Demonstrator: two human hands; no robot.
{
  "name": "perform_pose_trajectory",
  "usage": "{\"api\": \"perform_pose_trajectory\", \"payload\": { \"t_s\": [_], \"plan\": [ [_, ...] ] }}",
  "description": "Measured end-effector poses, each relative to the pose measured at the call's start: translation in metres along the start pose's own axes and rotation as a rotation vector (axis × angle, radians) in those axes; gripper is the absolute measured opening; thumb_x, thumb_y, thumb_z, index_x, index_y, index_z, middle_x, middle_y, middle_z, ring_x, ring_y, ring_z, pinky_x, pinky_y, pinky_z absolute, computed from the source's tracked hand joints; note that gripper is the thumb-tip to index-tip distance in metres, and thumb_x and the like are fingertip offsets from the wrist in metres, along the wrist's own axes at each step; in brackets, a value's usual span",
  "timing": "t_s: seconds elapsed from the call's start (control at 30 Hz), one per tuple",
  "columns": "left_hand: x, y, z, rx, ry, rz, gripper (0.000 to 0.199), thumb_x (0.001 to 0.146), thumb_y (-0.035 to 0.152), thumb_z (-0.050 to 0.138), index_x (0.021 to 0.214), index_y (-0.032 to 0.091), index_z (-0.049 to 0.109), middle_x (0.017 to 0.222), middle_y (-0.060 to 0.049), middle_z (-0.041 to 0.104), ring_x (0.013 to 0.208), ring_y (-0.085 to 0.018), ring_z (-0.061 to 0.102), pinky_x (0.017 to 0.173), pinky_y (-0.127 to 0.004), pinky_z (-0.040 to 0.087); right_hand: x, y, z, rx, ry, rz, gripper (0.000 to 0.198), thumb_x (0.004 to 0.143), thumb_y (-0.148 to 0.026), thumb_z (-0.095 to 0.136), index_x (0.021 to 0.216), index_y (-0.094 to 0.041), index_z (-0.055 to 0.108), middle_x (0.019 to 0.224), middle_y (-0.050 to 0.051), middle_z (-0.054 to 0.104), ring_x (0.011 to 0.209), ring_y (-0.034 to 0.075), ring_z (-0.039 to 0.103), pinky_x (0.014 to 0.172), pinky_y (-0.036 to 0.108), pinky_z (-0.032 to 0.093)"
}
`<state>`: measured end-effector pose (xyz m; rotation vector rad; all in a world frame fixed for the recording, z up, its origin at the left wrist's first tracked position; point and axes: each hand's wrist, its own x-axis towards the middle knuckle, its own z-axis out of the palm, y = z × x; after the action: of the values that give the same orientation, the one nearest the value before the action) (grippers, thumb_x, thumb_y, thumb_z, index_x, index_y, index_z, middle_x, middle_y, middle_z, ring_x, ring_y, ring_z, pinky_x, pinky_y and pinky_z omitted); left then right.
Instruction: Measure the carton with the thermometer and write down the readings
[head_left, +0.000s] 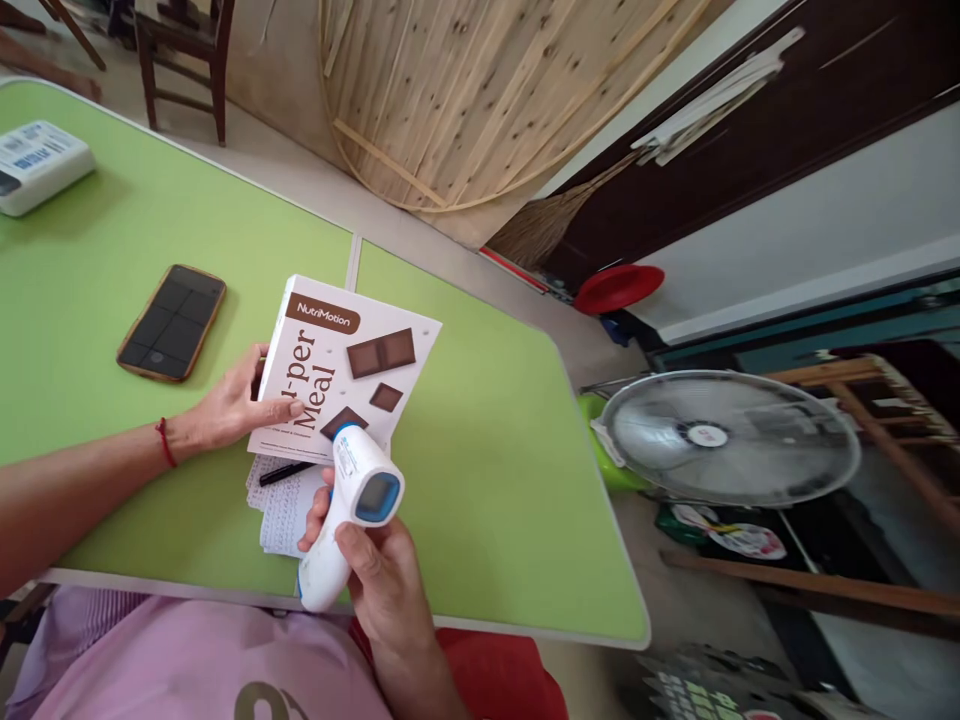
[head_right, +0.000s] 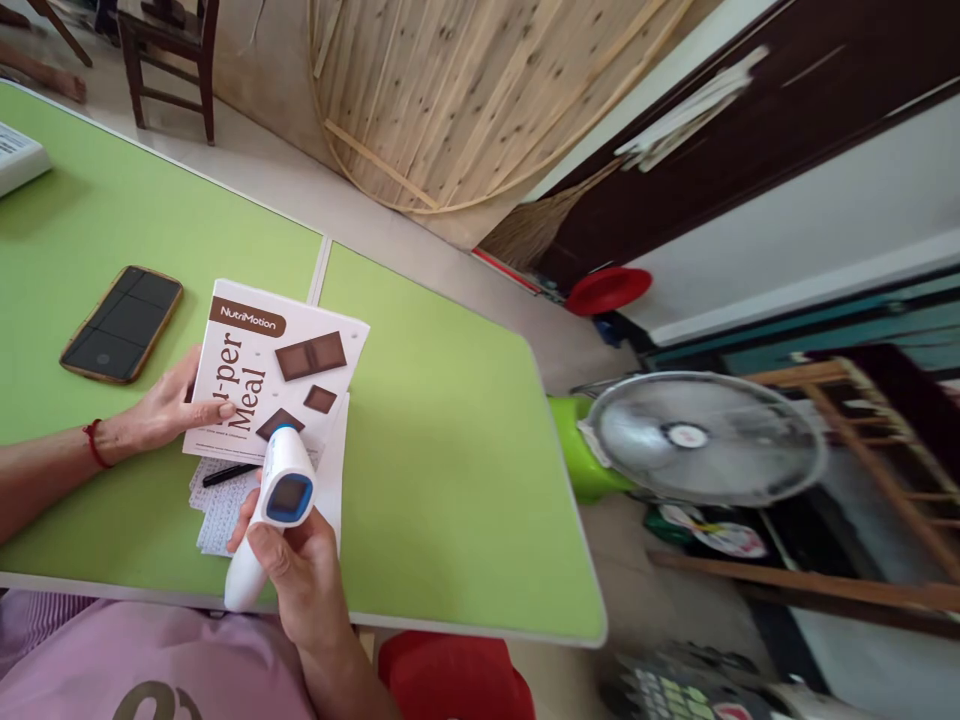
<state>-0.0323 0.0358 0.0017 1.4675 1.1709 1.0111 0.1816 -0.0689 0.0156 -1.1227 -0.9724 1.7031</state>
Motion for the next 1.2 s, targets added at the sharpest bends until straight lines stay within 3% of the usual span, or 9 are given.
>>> {"api": "perform_pose_trajectory", "payload": {
  "t_s": [0.13, 0.4, 0.67, 1.2],
  "plan": [
    [0.001, 0.000, 0.002, -0.044, -0.007, -0.001, 0.066, 0.072, 0.056, 0.076, 0.121, 0.018, 0.052, 0.113, -0.011, 0.068, 0.104, -0.033, 0.066, 0.081, -0.047, 0.058, 0.003, 0.004, 0.002, 0.027, 0.004, -0.023, 0.043, 0.077, -0.051, 0.079, 0.107, -0.022, 0.069, 0.089, 0.003, 0.065, 0.067, 0.016, 0.061, 0.069, 0.035, 0.056],
    [0.001, 0.000, 0.001, -0.019, -0.014, 0.002, 0.070, 0.071, 0.062, 0.076, 0.120, 0.019, 0.050, 0.116, -0.011, 0.065, 0.106, -0.032, 0.064, 0.085, -0.048, 0.057, 0.008, 0.010, 0.008, 0.184, 0.028, -0.012, 0.041, 0.074, -0.046, 0.083, 0.107, -0.024, 0.073, 0.086, 0.002, 0.069, 0.066, 0.013, 0.060, 0.062, 0.028, 0.053],
    [0.002, 0.001, 0.001, -0.048, -0.045, -0.008, 0.065, 0.073, 0.061, 0.075, 0.117, 0.019, 0.051, 0.112, -0.009, 0.067, 0.102, -0.031, 0.066, 0.083, -0.047, 0.059, 0.007, 0.012, 0.007, 0.205, 0.033, -0.005, 0.038, 0.073, -0.047, 0.083, 0.101, -0.023, 0.075, 0.081, 0.001, 0.070, 0.063, 0.012, 0.060, 0.062, 0.027, 0.052],
    [0.003, -0.007, 0.001, -0.063, -0.048, -0.011, 0.072, 0.073, 0.062, 0.075, 0.124, 0.020, 0.048, 0.122, -0.013, 0.064, 0.111, -0.034, 0.063, 0.089, -0.051, 0.055, 0.010, 0.016, 0.004, 0.182, 0.024, -0.019, 0.044, 0.072, -0.050, 0.083, 0.105, -0.022, 0.072, 0.080, 0.001, 0.067, 0.063, 0.013, 0.057, 0.061, 0.028, 0.051]
  ]
}}
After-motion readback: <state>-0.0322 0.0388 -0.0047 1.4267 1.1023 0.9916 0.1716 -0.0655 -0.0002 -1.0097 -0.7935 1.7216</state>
